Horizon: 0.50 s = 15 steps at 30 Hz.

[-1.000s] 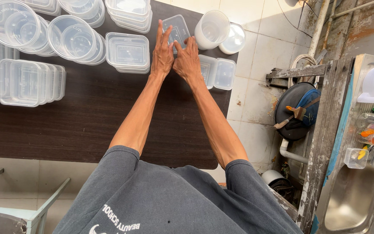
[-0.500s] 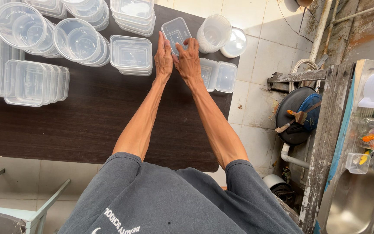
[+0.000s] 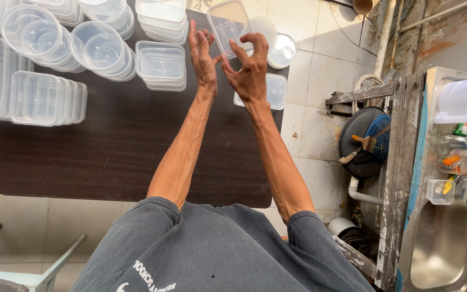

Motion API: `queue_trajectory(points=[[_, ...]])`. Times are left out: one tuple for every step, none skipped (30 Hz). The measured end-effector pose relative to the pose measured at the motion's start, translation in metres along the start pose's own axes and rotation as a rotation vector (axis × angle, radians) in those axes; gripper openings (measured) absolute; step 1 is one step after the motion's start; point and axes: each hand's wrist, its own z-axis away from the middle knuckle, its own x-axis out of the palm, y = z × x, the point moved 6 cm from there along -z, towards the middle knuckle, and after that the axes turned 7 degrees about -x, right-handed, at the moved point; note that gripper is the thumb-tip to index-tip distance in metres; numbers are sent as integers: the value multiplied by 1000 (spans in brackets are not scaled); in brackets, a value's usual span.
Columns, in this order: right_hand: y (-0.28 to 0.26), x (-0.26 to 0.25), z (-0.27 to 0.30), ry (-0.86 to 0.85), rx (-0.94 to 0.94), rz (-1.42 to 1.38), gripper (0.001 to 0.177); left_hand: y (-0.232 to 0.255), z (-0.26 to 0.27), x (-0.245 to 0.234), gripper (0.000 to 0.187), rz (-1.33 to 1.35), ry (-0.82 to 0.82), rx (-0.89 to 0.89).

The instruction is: The person repeatedly picks up small clear plastic food containers and their lids from a table, aligns them, and presses the lids onto the containers to seal them. The person handles the containers one at a time, placing each sealed unit back on the table among many others.

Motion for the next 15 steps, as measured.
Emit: queue_trajectory(points=[[-2, -11, 0, 0, 23, -52, 41, 5, 3, 3, 87, 52, -30, -40], [-5, -24, 3, -1, 47, -103, 41, 11, 6, 7, 88, 104, -61, -79], [-8, -36, 4, 4, 67, -156, 41, 17, 8, 12, 88, 154, -94, -114], [-13, -48, 3, -3, 37, -171, 41, 25, 13, 17, 89, 211, -170, -135], [-18, -57, 5, -16, 10, -188, 42, 32, 21, 18, 89, 269, -240, -159], [-24, -65, 9, -30, -19, -205, 42, 39, 29, 19, 90, 327, -311, -182], [-27, -75, 13, -41, -39, -217, 42, 45, 38, 22, 89, 364, -382, -240], [-31, -84, 18, -53, -60, -229, 42, 51, 52, 23, 88, 400, -453, -299], [-38, -92, 23, -67, -80, -245, 42, 59, 69, 22, 87, 434, -519, -359], [-45, -99, 30, -81, -82, -275, 43, 66, 86, 20, 85, 446, -527, -401], [-52, -106, 40, -92, -83, -307, 45, 71, 106, 18, 83, 454, -534, -443], [-61, -110, 50, -104, -83, -339, 46, 75, 125, 16, 82, 462, -541, -486], [-72, -112, 62, -112, -87, -358, 46, 78, 143, 12, 82, 507, -524, -513], [-83, -113, 75, -119, -91, -377, 46, 79, 159, 8, 82, 553, -507, -539], [-92, -116, 85, -123, -95, -390, 46, 81, 174, 5, 81, 598, -496, -566]])
